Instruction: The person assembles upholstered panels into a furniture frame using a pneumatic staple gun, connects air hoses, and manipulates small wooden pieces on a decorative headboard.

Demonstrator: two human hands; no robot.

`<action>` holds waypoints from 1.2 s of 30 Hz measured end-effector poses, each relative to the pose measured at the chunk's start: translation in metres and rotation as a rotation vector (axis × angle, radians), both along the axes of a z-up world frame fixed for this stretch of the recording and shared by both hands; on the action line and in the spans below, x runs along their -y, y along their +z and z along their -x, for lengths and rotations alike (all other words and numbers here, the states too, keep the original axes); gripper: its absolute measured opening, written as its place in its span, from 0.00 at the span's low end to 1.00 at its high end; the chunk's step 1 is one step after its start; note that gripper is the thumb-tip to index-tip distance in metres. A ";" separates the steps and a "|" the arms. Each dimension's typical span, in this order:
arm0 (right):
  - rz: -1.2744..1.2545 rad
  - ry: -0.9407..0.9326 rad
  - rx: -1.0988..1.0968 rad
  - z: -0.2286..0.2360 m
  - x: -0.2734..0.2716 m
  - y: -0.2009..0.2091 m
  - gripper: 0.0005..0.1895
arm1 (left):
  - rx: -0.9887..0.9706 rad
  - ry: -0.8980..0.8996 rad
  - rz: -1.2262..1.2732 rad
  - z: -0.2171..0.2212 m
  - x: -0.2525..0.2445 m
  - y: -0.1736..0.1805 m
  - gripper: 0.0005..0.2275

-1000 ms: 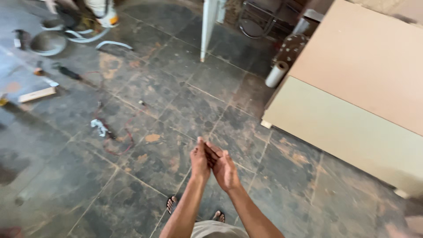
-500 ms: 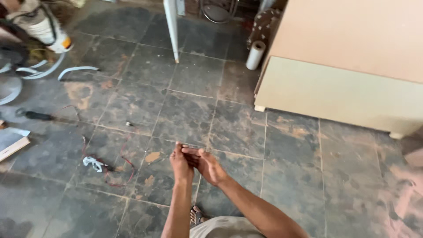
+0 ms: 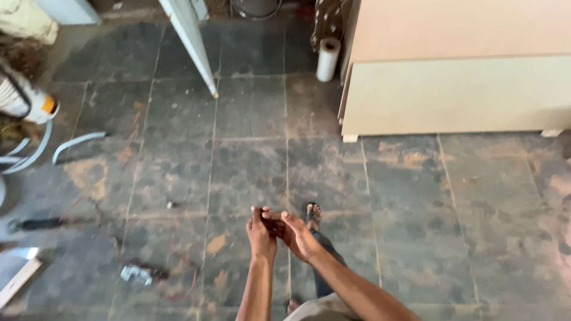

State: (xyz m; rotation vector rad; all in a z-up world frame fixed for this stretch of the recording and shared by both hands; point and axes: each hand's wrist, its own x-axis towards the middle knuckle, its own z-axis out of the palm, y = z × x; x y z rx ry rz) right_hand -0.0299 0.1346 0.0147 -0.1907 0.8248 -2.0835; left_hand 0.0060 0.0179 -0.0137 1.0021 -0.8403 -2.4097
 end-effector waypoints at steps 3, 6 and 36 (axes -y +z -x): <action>-0.057 -0.046 0.031 0.080 0.014 -0.008 0.31 | 0.069 -0.148 0.016 0.075 0.020 0.004 0.20; -0.078 -0.074 0.041 0.168 0.042 -0.002 0.32 | 0.040 -0.204 0.024 0.163 0.046 0.012 0.20; -0.036 -0.285 0.329 0.960 0.411 -0.182 0.35 | -0.001 -0.259 -0.073 0.965 0.380 -0.208 0.06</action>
